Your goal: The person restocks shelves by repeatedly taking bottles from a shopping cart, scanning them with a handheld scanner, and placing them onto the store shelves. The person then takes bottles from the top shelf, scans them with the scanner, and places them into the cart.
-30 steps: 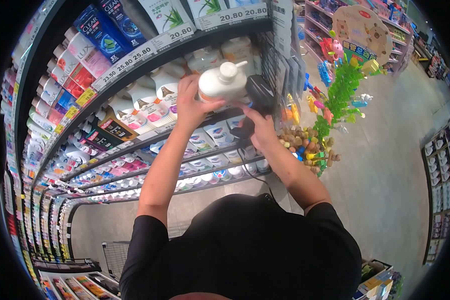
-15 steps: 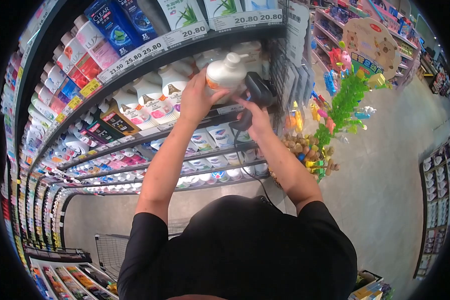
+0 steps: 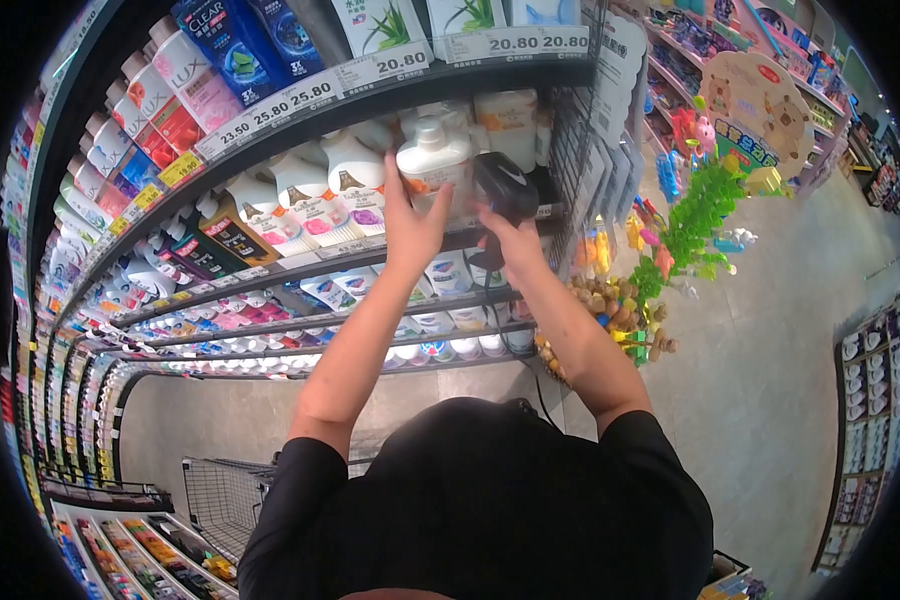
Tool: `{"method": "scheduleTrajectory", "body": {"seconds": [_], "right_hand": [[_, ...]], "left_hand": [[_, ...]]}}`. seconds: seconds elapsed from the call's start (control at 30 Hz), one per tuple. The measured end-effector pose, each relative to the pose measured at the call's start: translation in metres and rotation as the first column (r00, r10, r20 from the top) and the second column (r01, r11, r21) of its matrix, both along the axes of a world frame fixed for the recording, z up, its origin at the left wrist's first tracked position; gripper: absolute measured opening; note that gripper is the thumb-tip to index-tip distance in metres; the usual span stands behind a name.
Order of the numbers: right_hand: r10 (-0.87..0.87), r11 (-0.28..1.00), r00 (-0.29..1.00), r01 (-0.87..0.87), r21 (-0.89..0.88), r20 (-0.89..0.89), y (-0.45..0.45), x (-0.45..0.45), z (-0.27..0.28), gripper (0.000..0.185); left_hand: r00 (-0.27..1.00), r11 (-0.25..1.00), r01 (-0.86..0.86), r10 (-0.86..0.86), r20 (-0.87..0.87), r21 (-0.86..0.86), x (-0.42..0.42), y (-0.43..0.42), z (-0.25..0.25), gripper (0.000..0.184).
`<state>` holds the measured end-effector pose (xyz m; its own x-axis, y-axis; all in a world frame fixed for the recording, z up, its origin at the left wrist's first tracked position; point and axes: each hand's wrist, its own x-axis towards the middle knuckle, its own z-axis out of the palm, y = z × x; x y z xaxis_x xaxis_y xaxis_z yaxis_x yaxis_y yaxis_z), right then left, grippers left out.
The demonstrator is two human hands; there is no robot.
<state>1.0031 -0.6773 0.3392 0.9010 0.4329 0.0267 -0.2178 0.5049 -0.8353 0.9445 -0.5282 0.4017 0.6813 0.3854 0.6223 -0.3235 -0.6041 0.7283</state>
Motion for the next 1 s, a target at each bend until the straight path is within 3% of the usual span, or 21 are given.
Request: {"method": "scheduleTrajectory", "body": {"seconds": [0.07, 0.27, 0.37, 0.47, 0.57, 0.6, 0.63, 0.7, 0.77, 0.83, 0.9, 1.0], "right_hand": [[-0.016, 1.000, 1.000, 0.017, -0.019, 0.025, 0.000, -0.001, 0.000, 0.044], [-0.028, 0.998, 0.992, 0.035, -0.060, 0.121, 0.002, -0.004, 0.000, 0.045], [-0.053, 0.994, 0.994, 0.061, -0.088, 0.096, 0.008, -0.007, 0.000, 0.042], [-0.136, 0.987, 0.981, 0.146, -0.066, 0.136, 0.014, -0.014, 0.000, 0.035], [-0.269, 0.952, 0.959, 0.278, -0.124, 0.090, 0.009, -0.033, -0.004, 0.029], [-0.260, 0.930, 0.966, 0.253, -0.267, 0.008, 0.001, -0.050, 0.011, 0.025], [-0.282, 0.951, 0.957, 0.288, -0.111, 0.066, 0.000, -0.058, -0.010, 0.020], [-0.231, 0.969, 0.949, 0.244, -0.035, 0.214, -0.006, -0.081, -0.026, 0.015], [-0.071, 0.996, 0.980, 0.081, -0.045, 0.185, -0.010, -0.105, -0.050, 0.010], [0.132, 0.951, 0.982, -0.087, -0.295, 0.136, -0.016, -0.123, -0.076, 0.007], [0.300, 0.863, 0.949, -0.226, -0.451, 0.099, -0.014, -0.137, -0.107, 0.024], [0.397, 0.834, 0.918, -0.362, -0.417, -0.001, 0.012, -0.167, -0.109, 0.033]], "left_hand": [[0.993, 0.995, -0.066, 0.058, 0.106, 0.070, -0.003, -0.002, -0.011, 0.083], [0.989, 0.982, -0.024, -0.004, 0.146, 0.190, -0.017, -0.004, -0.007, 0.075], [0.988, 0.925, -0.100, 0.050, 0.145, 0.367, -0.032, -0.004, -0.004, 0.070], [0.988, 0.969, 0.110, -0.130, 0.078, 0.222, -0.053, -0.013, -0.001, 0.066], [0.993, 0.982, 0.107, -0.097, -0.075, 0.153, -0.091, -0.004, -0.010, 0.063], [0.994, 0.985, 0.059, -0.043, -0.099, 0.161, -0.107, 0.004, -0.017, 0.061], [0.992, 0.986, 0.007, 0.014, -0.125, 0.168, -0.126, 0.014, -0.029, 0.059], [0.977, 0.991, -0.108, 0.121, -0.178, 0.080, -0.171, 0.034, -0.068, 0.053], [0.933, 0.961, -0.255, 0.216, -0.286, -0.106, -0.228, 0.050, -0.113, 0.049], [0.842, 0.869, -0.463, 0.370, -0.393, -0.175, -0.289, 0.057, -0.136, 0.045], [0.732, 0.732, -0.642, 0.497, -0.465, -0.229, -0.349, 0.054, -0.154, 0.043], [0.615, 0.534, -0.786, 0.623, -0.484, -0.311, -0.424, 0.052, -0.173, 0.043]]}}
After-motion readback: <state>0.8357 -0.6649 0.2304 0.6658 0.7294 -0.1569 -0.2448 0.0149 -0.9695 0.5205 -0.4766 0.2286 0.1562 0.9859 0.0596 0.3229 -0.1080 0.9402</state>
